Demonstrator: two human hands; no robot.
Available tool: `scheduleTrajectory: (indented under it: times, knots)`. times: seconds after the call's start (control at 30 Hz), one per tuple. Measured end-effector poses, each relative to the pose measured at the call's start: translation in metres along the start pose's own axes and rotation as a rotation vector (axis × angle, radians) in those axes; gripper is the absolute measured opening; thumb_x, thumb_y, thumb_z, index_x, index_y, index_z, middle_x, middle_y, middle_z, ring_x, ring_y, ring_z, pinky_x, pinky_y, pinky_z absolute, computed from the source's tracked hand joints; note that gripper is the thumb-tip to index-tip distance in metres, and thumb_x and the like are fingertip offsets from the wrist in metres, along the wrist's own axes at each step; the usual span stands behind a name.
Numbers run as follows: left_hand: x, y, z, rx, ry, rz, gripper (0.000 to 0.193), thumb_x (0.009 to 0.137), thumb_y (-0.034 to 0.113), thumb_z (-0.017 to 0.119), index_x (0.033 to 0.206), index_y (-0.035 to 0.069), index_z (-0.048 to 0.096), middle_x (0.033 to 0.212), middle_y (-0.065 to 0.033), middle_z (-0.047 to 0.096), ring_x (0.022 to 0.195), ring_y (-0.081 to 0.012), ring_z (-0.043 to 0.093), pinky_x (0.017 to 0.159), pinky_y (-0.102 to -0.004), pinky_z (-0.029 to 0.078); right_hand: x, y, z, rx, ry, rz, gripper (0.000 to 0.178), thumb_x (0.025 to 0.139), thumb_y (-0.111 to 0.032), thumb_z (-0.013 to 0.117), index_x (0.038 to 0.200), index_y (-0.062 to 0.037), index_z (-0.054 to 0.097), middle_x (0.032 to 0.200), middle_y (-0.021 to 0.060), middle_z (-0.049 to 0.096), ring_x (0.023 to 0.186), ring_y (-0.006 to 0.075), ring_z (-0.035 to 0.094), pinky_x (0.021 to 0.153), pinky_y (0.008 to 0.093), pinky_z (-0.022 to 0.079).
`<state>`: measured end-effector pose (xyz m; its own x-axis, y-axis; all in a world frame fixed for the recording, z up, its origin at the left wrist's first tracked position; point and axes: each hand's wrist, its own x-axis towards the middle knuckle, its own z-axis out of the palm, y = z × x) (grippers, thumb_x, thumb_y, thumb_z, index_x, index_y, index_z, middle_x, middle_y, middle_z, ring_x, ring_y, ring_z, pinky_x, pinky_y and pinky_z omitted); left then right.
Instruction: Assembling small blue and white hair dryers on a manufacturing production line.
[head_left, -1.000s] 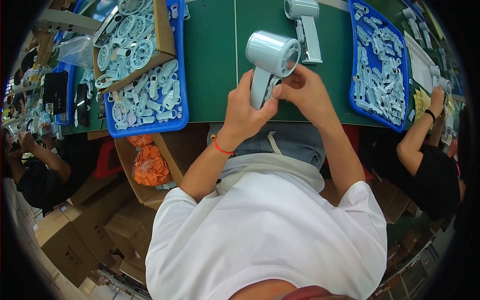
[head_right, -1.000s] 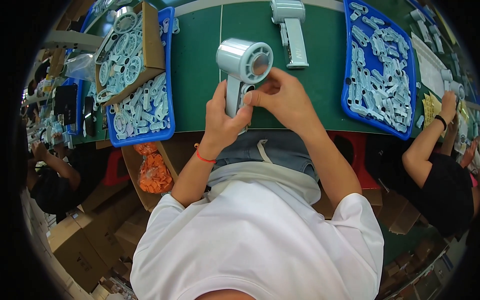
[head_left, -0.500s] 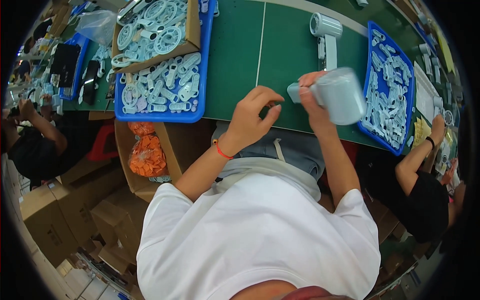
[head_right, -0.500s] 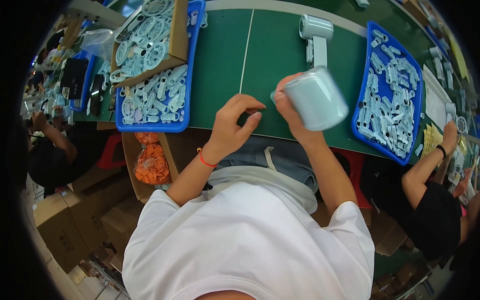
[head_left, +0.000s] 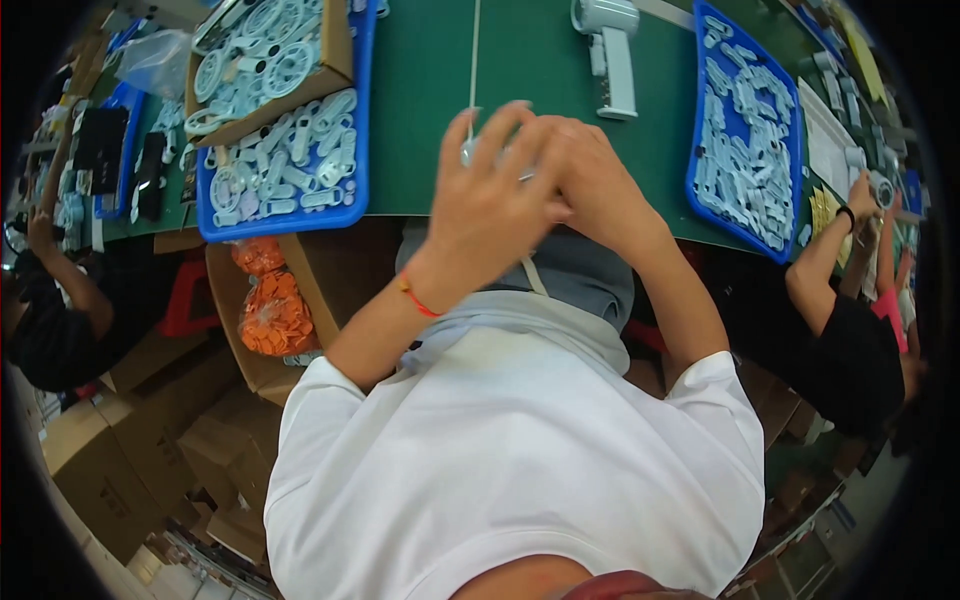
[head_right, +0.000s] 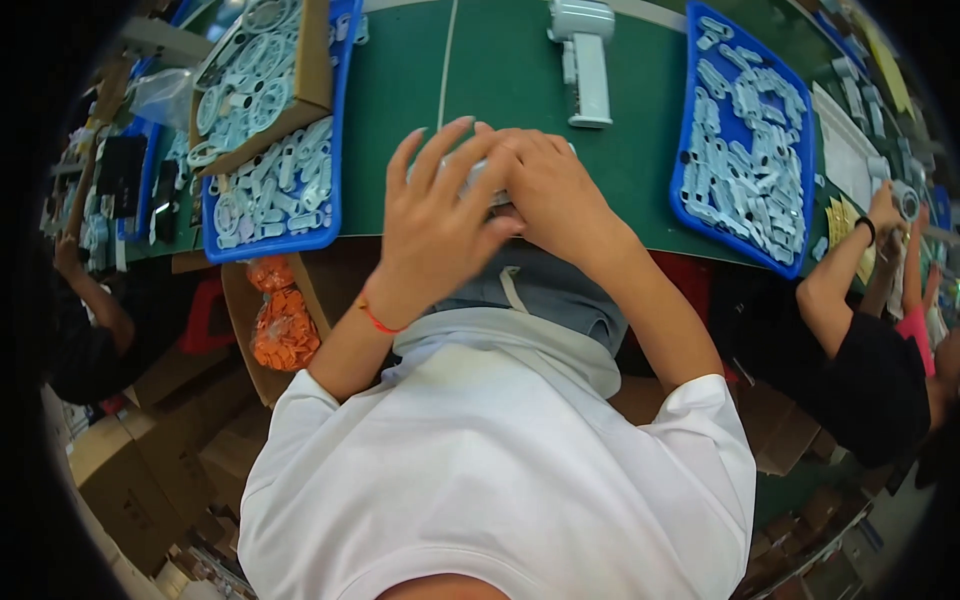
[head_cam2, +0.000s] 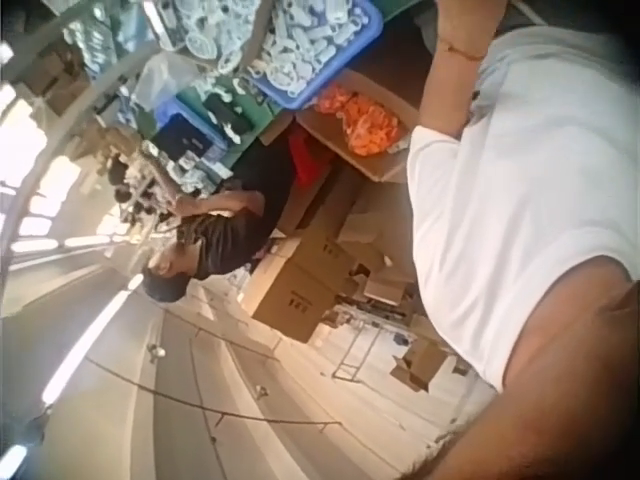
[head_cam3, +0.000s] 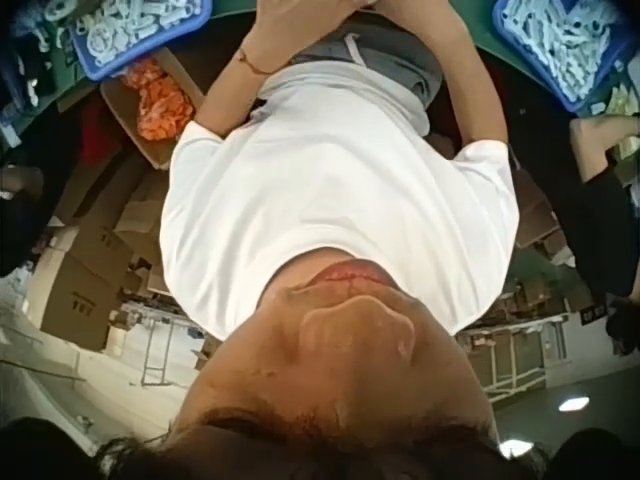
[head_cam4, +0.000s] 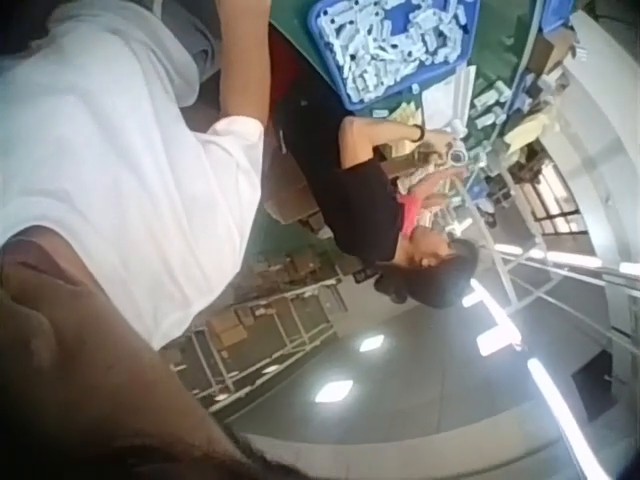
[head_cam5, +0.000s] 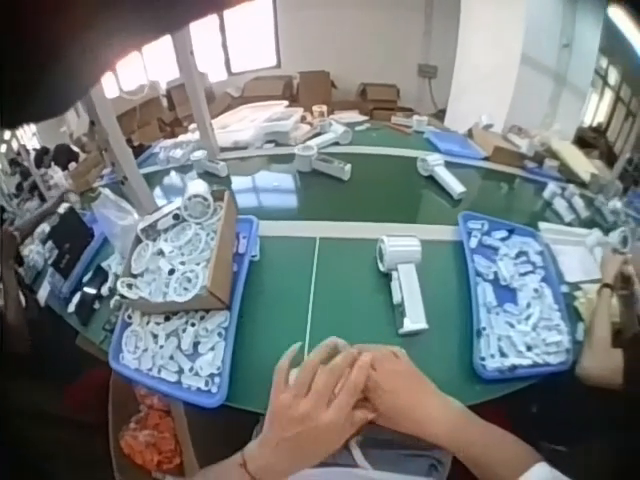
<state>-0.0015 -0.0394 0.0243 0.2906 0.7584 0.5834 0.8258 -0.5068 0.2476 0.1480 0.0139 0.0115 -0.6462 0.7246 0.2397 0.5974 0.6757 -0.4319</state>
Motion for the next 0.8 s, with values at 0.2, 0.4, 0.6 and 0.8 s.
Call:
scheduleTrajectory:
  times: [0.2,0.4,0.6,0.8]
  knots:
    - [-0.001,-0.006,0.011,0.126,-0.234,-0.08,0.053,0.062,0.03,0.075,0.105,0.004,0.058,0.093,-0.0068,0.056,0.097,-0.0255,0.051,0.086,-0.045,0.038,-0.018,0.028,0.002,0.076,0.036,-0.112,0.063,0.062,-0.008,0.073,0.12,-0.0053,0.05,0.113,0.0087,0.054,0.106,0.0261,0.05,0.093,0.0392,0.036]
    - [-0.002,0.001,0.022,0.206,-0.187,-0.109,0.044,0.063,0.025,0.074,0.098,0.003,0.058,0.085,-0.0055,0.057,0.09,-0.0238,0.052,0.078,-0.0419,0.039,-0.023,0.03,0.012,0.033,0.187,-0.175,0.058,0.061,-0.009,0.073,0.116,-0.0046,0.055,0.11,0.0086,0.056,0.101,0.027,0.053,0.09,0.0391,0.038]
    - [-0.001,-0.003,0.017,0.077,-0.167,-0.132,0.041,0.061,0.02,0.074,0.095,0.004,0.06,0.085,-0.0048,0.059,0.086,-0.0225,0.053,0.076,-0.0411,0.038,-0.017,0.028,-0.004,0.25,0.013,-0.057,0.056,0.062,-0.006,0.071,0.116,-0.0073,0.056,0.11,0.0076,0.058,0.101,0.0284,0.052,0.094,0.0387,0.036]
    - [-0.001,0.0,0.018,0.027,-0.126,-0.176,0.041,0.059,0.018,0.074,0.095,0.004,0.059,0.086,-0.0047,0.059,0.085,-0.022,0.053,0.077,-0.0417,0.038,-0.024,0.036,0.006,0.293,0.103,-0.109,0.056,0.064,-0.007,0.07,0.117,-0.0067,0.055,0.113,0.0092,0.056,0.103,0.0283,0.051,0.093,0.0391,0.037]
